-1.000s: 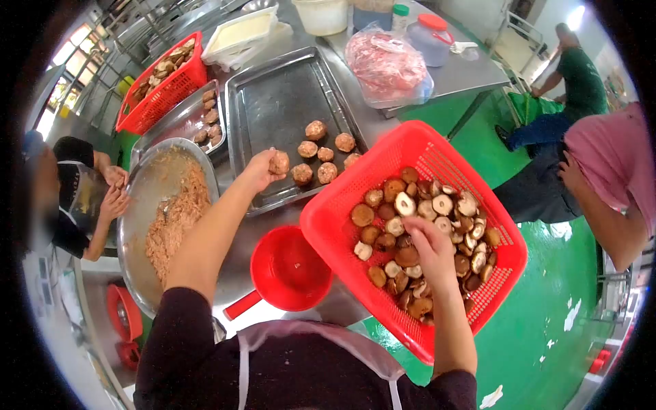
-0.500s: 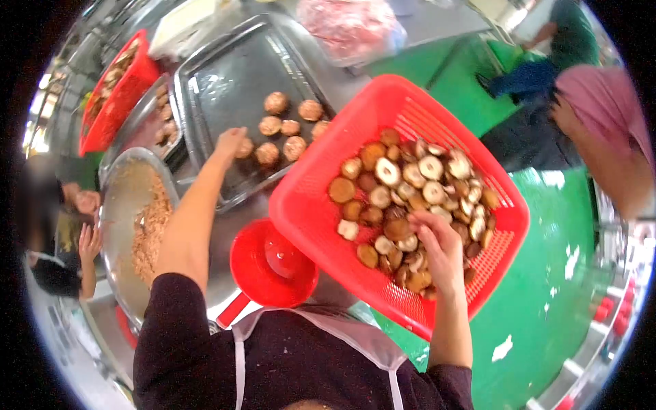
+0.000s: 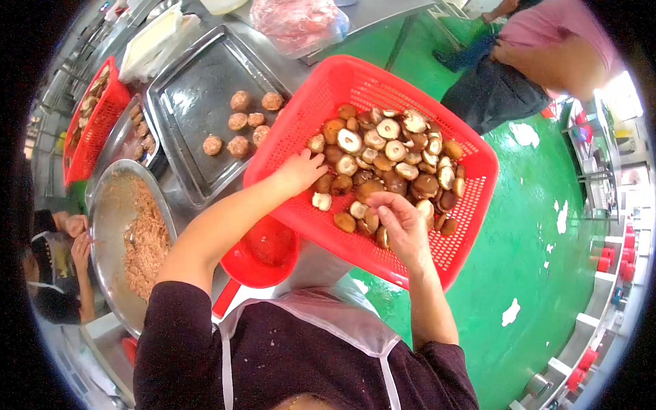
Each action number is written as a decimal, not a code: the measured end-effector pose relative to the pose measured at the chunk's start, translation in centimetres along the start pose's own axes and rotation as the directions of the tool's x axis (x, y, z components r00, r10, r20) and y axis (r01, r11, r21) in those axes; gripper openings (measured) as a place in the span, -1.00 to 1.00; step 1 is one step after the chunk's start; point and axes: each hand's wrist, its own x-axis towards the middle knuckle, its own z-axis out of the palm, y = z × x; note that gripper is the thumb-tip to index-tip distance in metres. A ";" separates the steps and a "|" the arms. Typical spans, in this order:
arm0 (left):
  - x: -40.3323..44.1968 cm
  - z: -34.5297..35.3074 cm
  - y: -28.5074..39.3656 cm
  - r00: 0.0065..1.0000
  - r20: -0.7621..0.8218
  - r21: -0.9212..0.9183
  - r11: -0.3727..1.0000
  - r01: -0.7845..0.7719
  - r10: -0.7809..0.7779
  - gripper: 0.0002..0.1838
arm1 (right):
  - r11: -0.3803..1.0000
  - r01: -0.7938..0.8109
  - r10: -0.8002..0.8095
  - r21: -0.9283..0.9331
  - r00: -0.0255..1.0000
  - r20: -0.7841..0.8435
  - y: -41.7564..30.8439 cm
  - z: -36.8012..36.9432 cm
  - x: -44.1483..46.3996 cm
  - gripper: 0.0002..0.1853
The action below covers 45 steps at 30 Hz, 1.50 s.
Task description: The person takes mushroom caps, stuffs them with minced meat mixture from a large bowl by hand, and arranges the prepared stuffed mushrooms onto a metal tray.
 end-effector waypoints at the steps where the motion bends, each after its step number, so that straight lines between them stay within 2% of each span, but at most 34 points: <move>1: 0.4 0.2 0.6 1.000 -0.005 0.048 0.999 0.011 -0.011 -0.77 | 0.999 0.004 -0.004 -0.039 1.000 0.002 0.3 -0.2 -0.5 -0.78; 2: 0.6 0.4 1.2 1.000 -0.007 0.095 0.995 0.019 -0.018 -0.76 | 0.999 -0.040 0.039 -0.018 0.999 -0.011 0.6 -0.6 -1.2 -0.77; 4: 1.3 0.3 1.2 0.999 0.049 0.049 0.999 -0.001 -0.001 -0.74 | 0.998 -0.062 0.063 0.013 0.996 -0.057 1.3 -1.1 -2.3 -0.77; 6: 1.4 -0.4 1.4 0.997 0.081 0.043 0.999 0.016 -0.019 -0.68 | 0.999 -0.041 0.039 -0.022 0.995 -0.091 1.1 -1.3 -3.0 -0.76; 8: 1.1 -1.3 1.8 0.996 0.085 0.025 0.999 0.039 -0.041 -0.63 | 0.998 -0.046 0.051 0.044 0.992 -0.116 1.1 -1.2 -3.6 -0.76; 11: 1.5 -1.1 1.4 0.973 0.205 -0.143 0.981 0.133 -0.102 -0.60 | 0.998 -0.020 0.026 0.052 0.993 -0.117 1.2 -1.0 -4.5 -0.77; 12: 1.4 -0.7 1.4 0.976 0.153 -0.194 0.964 0.183 -0.155 -0.65 | 0.999 -0.002 0.006 0.041 0.994 -0.108 1.1 -0.9 -4.5 -0.77; 14: 1.8 -0.4 0.4 0.977 0.118 -0.427 0.879 0.211 -0.177 -0.69 | 0.998 0.005 0.001 0.056 0.993 -0.122 0.2 -0.2 -5.0 -0.78; 15: 1.9 -0.3 0.0 0.976 0.110 -0.539 0.814 0.216 -0.186 -0.71 | 0.998 0.001 0.007 0.065 0.992 -0.129 -0.1 0.1 -5.4 -0.78; 16: 1.4 -2.6 -0.1 0.985 -0.024 -0.707 0.700 0.104 -0.172 -0.76 | 0.999 0.030 -0.025 0.033 0.992 -0.126 -0.3 0.2 -5.7 -0.79; 17: 0.3 -4.9 -0.1 0.958 0.237 -0.940 0.212 0.268 -0.162 -0.74 | 0.999 0.031 -0.027 0.028 0.993 -0.119 -0.5 0.4 -6.2 -0.79; 19: -3.2 -9.3 0.7 0.977 0.000 -0.997 -0.074 -0.016 -0.212 -0.72 | 0.998 0.054 -0.051 0.022 0.994 -0.095 -1.1 1.0 -6.5 -0.79; 22: -9.1 -12.9 1.3 0.911 -0.385 -0.886 -0.218 -0.409 -0.148 -0.70 | 0.992 -0.028 0.040 0.122 0.994 -0.101 -2.6 3.1 -6.4 -0.79; 23: -11.4 -14.2 2.4 0.918 -0.339 -0.886 -0.258 -0.385 -0.205 -0.74 | 0.995 0.009 0.001 0.104 0.995 -0.096 -2.9 4.2 -6.0 -0.76; 25: -15.4 -15.6 4.2 0.852 -0.427 -0.882 -0.069 -0.467 -0.303 -0.75 | 0.995 0.088 -0.088 0.045 0.996 -0.014 -4.8 7.4 -5.1 -0.74; 26: -17.2 -15.9 4.8 0.806 -0.496 -0.859 0.050 -0.509 -0.323 -0.74 | 0.994 0.072 -0.075 0.082 0.997 0.034 -5.6 9.3 -4.9 -0.72; 27: -18.8 -15.5 4.9 0.779 -0.533 -0.846 0.204 -0.492 -0.331 -0.65 | 0.989 0.102 -0.115 0.106 0.985 0.125 -5.9 11.0 -4.5 -0.71; 29: -22.6 -16.7 6.2 0.772 -0.496 -0.868 0.212 -0.449 -0.397 -0.47 | 0.988 0.117 -0.138 0.098 0.962 0.236 -7.2 15.1 -4.6 -0.72; 32: -27.8 -17.3 7.0 0.678 -0.547 -0.815 0.497 -0.298 -0.491 -0.31 | 0.985 0.151 -0.172 0.089 0.927 0.333 -7.4 20.3 -5.3 -0.76; 35: -32.6 -15.1 7.9 0.592 -0.380 -0.925 0.280 -0.258 -0.711 -0.26 | 0.980 0.197 -0.192 0.037 0.871 0.453 -6.8 25.5 -6.0 -0.79; 36: -33.9 -13.4 8.2 0.542 -0.315 -0.932 0.148 -0.330 -0.779 -0.31 | 0.983 0.182 -0.175 0.035 0.853 0.491 -6.6 27.2 -6.4 -0.80; 37: -35.4 -12.4 8.6 0.517 -0.118 -0.949 -0.058 -0.311 -0.848 -0.39 | 0.985 0.167 -0.158 0.030 0.837 0.524 -6.4 28.6 -6.7 -0.80; 38: -37.1 -10.7 8.8 0.547 0.003 -0.869 -0.273 -0.413 -0.837 -0.45 | 0.933 0.360 -0.300 0.005 0.770 0.564 -5.5 30.1 -6.7 -0.81; 39: -38.5 -9.2 9.2 0.599 0.101 -0.728 -0.469 -0.500 -0.794 -0.50 | 0.883 0.465 -0.325 -0.067 0.708 0.627 -5.5 31.7 -6.8 -0.80; 41: -42.5 -7.8 10.0 0.590 0.184 -0.623 -0.558 -0.549 -0.786 -0.59 | 0.729 0.659 -0.348 -0.186 0.590 0.728 -6.1 34.2 -6.4 -0.80; 42: -44.5 -7.2 10.3 0.598 0.225 -0.561 -0.603 -0.566 -0.770 -0.63 | 0.677 0.693 -0.331 -0.249 0.588 0.738 -6.4 35.7 -5.9 -0.79; 45: -49.8 -5.6 10.3 0.360 0.238 -0.540 -0.431 -0.722 -0.902 -0.68 | 0.526 0.812 -0.316 -0.255 0.465 0.827 -3.7 41.2 -2.5 -0.77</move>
